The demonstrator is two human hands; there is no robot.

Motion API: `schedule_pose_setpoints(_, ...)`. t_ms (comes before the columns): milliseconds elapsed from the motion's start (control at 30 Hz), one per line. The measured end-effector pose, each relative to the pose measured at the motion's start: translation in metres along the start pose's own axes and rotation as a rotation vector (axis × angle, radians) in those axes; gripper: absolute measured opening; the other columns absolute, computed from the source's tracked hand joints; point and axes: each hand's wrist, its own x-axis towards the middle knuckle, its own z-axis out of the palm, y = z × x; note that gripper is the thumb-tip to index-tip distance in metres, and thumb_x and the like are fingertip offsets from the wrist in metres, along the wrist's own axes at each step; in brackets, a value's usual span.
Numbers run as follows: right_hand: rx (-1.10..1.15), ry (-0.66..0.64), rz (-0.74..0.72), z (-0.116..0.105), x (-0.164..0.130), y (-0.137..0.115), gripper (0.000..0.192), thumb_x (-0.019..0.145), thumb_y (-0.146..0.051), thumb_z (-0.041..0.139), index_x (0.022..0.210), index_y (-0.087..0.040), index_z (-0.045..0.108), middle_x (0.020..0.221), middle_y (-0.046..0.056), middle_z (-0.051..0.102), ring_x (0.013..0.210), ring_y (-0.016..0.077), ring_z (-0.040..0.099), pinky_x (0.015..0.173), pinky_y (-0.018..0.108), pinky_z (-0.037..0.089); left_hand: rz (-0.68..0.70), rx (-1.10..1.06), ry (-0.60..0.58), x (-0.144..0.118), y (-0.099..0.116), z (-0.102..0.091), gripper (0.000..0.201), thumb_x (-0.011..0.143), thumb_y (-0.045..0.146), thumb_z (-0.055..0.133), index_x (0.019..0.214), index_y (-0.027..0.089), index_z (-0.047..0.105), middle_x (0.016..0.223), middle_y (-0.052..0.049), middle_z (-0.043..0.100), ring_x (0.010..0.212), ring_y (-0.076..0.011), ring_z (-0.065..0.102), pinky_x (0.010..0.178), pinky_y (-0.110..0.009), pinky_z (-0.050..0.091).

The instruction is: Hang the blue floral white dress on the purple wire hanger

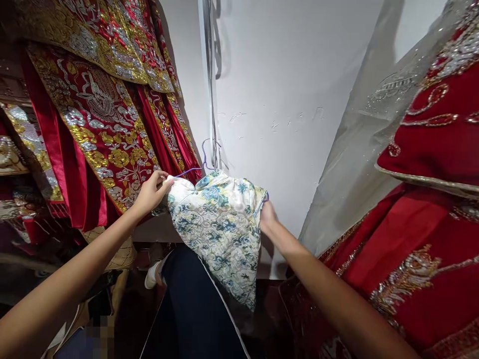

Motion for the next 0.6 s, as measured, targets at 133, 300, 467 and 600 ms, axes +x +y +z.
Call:
schedule_pose_setpoints(133, 0.345, -0.123, 0.134, -0.023, 0.017, 0.006, 0.061, 0.093, -0.067, 0.036, 0.104, -0.017, 0.07, 0.097, 0.015, 0.074, 0.097, 0.0334, 0.069, 0.084, 0.051, 0.056, 0.002, 0.018, -0.001, -0.006, 0.002, -0.003, 0.027, 0.094, 0.044, 0.05, 0.098, 0.02, 0.06, 0.096, -0.006, 0.069, 0.087, -0.0213, 0.063, 0.075, -0.03, 0.045)
schedule_pose_setpoints(300, 0.518, -0.099, 0.171, -0.027, 0.049, -0.037, 0.045, 0.088, -0.061, 0.049, 0.101, -0.022, 0.067, 0.09, 0.011, 0.072, 0.094, 0.0309, 0.07, 0.083, 0.046, 0.057, 0.038, -0.035, 0.011, 0.016, 0.032, 0.009, 0.028, 0.094, 0.042, 0.049, 0.101, 0.019, 0.064, 0.088, -0.003, 0.068, 0.075, -0.0178, 0.058, 0.067, -0.028, 0.041)
schedule_pose_setpoints(467, 0.403, -0.075, 0.026, 0.003, 0.039, -0.087, 0.041, 0.086, -0.064, 0.054, 0.085, -0.023, 0.06, 0.073, 0.005, 0.06, 0.077, 0.0242, 0.063, 0.068, 0.036, 0.053, 0.089, -0.072, 0.043, 0.027, 0.041, 0.012, 0.027, 0.096, 0.038, 0.045, 0.088, 0.018, 0.061, 0.084, -0.003, 0.066, 0.076, -0.0176, 0.058, 0.071, -0.028, 0.041)
schedule_pose_setpoints(600, 0.068, 0.057, -0.13, 0.003, -0.003, -0.088, 0.041, 0.094, -0.056, 0.051, 0.071, -0.022, 0.049, 0.064, -0.001, 0.042, 0.061, 0.0149, 0.043, 0.057, 0.028, 0.037, 0.072, 0.001, 0.028, 0.006, 0.019, 0.008, 0.032, 0.098, 0.039, 0.04, 0.074, 0.02, 0.048, 0.068, 0.001, 0.053, 0.066, -0.0152, 0.049, 0.065, -0.026, 0.036)
